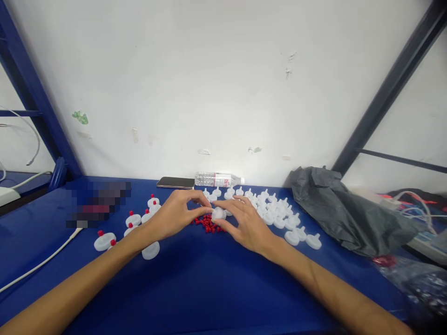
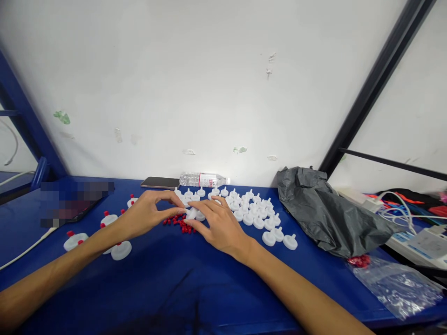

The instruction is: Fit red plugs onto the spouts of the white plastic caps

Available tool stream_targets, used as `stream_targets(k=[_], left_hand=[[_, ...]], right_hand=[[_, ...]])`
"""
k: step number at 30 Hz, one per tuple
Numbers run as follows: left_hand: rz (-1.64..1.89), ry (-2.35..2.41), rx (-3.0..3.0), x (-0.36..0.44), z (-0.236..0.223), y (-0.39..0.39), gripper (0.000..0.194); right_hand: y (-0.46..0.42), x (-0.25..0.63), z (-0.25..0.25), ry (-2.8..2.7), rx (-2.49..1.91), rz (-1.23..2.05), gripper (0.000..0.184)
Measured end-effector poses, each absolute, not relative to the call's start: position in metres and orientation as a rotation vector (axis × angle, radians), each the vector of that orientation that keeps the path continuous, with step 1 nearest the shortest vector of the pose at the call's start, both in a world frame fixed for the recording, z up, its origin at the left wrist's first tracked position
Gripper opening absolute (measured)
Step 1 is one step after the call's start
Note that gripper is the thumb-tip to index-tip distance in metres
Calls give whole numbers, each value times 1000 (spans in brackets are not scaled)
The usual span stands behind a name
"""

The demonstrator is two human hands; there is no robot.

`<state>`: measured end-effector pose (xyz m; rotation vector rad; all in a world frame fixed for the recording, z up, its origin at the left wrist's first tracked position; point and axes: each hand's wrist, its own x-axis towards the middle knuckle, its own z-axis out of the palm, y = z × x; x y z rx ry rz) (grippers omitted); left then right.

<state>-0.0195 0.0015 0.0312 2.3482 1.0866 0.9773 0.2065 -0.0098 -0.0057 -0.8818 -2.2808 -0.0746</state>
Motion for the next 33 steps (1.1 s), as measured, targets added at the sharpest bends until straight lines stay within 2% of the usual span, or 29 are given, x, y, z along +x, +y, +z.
stream_targets(k=[5,9,12,19,26,33], left_hand=[[849,1241,2510,-28,30,10,22],[468,1563,2653,-43,28,20,23],[267,1619,2588,-49,24,23,23],[190,1610,2557,-51,16,27,14],[285,1613,2608,-49,18,23,15],[809,1309,2513,-32,38,10,26]], right_hand=[[-9,207,-6,-2229,-869,-92,30],[-8,209,-5,-2196,-881,-99,29],[-8,209,-6,-2200,-877,-108,29],[-9,208,-6,-2230,-882,-107,28],[-10,208,-6,-2248,-891,-84,28],[-10,208,-9,-2237,-878,-108,33]])
